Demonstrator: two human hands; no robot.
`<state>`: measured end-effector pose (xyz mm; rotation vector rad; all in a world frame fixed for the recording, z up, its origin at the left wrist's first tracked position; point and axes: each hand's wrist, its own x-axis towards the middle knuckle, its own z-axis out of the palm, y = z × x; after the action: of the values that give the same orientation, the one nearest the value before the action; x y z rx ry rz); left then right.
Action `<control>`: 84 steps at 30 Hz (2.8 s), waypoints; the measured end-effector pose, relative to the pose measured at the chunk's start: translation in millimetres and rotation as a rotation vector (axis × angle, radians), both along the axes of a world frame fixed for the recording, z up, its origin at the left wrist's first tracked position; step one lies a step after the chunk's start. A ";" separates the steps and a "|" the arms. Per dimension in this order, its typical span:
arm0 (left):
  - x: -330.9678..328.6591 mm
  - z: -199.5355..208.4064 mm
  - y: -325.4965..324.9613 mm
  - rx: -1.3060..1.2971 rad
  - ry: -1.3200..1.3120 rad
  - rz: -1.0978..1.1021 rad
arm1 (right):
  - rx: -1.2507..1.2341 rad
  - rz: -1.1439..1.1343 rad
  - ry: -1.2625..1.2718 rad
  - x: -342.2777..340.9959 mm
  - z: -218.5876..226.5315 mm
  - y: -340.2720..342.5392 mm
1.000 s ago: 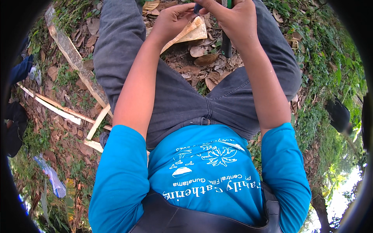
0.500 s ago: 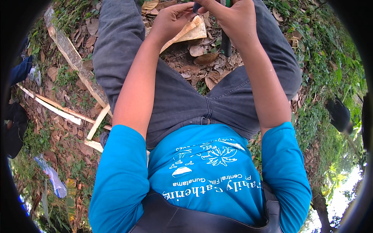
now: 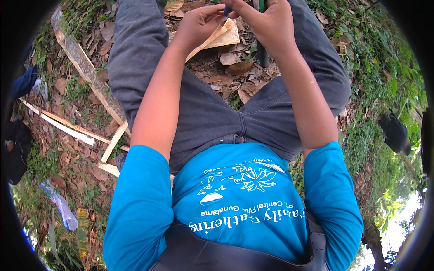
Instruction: The person sits on the ground and uses a chisel and hammer to carve a small rectangular block of wood. They repeatedly strike the chisel to remove wood shavings and shape the block, occasionally adjusting the wood's position.
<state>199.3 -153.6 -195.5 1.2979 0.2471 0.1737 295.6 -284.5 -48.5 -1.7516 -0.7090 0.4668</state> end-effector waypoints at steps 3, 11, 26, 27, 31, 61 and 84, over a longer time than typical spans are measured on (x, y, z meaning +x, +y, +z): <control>-1.2 11.4 -4.3 0.486 -0.016 0.139 | 0.055 0.049 -0.022 -2.3 -3.9 -4.2; -4.4 59.7 -1.7 0.574 -0.141 0.038 | 0.010 0.049 -0.071 -11.9 2.4 -6.9; 12.1 66.4 -8.6 0.729 -0.034 0.001 | -0.197 0.095 -0.174 16.4 87.4 -103.6; 11.3 65.9 -8.3 0.732 -0.067 0.005 | -0.203 0.092 -0.194 12.5 96.1 -107.4; 15.3 75.4 -5.7 0.720 0.024 -0.036 | -0.237 0.157 -0.301 13.9 104.8 -114.9; 14.9 63.7 -1.4 0.868 -0.028 -0.029 | 0.250 -0.003 -0.200 -15.2 181.7 -88.1; 12.4 67.0 -6.6 0.936 -0.076 -0.038 | 0.088 0.057 -0.042 8.2 153.3 -79.1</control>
<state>211.7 -160.2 -128.5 2.2162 0.0651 0.3257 303.8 -363.6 104.8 -1.6658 -0.7996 0.4328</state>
